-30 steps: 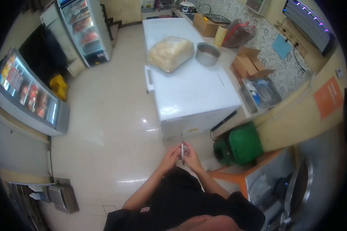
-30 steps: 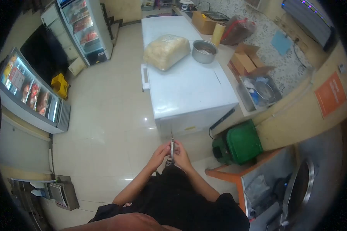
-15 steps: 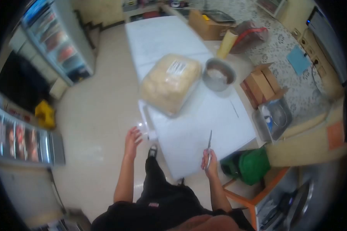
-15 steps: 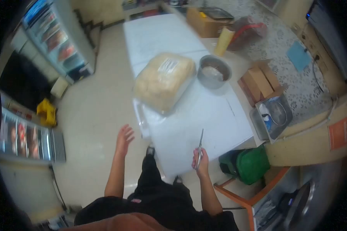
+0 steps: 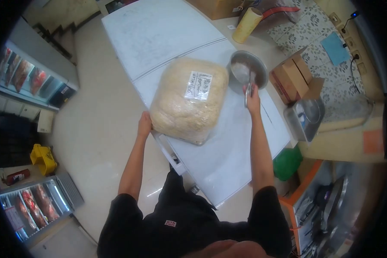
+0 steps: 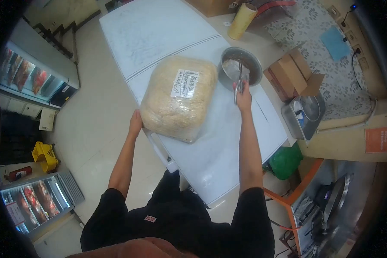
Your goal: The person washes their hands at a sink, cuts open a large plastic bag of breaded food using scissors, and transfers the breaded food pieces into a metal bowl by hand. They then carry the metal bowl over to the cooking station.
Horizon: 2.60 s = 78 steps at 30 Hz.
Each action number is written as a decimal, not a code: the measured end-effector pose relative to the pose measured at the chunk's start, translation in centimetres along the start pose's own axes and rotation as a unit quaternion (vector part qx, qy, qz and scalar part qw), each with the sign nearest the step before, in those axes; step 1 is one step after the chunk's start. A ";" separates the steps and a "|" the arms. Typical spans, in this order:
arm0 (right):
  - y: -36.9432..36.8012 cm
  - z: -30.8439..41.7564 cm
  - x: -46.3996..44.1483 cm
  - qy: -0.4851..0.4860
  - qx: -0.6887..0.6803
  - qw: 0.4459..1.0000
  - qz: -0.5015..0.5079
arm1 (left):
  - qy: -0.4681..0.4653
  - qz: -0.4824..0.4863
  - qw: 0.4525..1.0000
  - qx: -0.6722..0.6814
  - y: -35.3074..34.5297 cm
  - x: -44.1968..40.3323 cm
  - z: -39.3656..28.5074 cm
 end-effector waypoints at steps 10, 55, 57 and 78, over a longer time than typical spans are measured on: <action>3.2 0.9 -1.7 -0.015 0.256 0.963 0.080 | 0.108 0.077 0.989 0.066 -0.3 11.1 0.5; 36.0 -11.1 30.4 -0.138 -0.026 0.988 -0.061 | -0.292 0.476 0.827 0.068 -25.7 25.8 -35.2; 35.0 -10.9 31.2 -0.135 -0.043 0.988 -0.059 | -0.239 0.450 0.859 0.053 -21.9 24.6 -37.9; 30.6 -0.5 36.2 -0.172 0.003 0.983 -0.063 | -0.535 0.064 0.834 0.114 -14.0 9.8 -44.8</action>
Point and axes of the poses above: each hand's wrist, its own x-axis away from the middle knuckle, its own y-axis out of the back of the hand, z = x × y, the point moved 5 cm from there along -x, towards the middle knuckle, and after that the axes turned 14 degrees about -z, right-handed, at the moved point
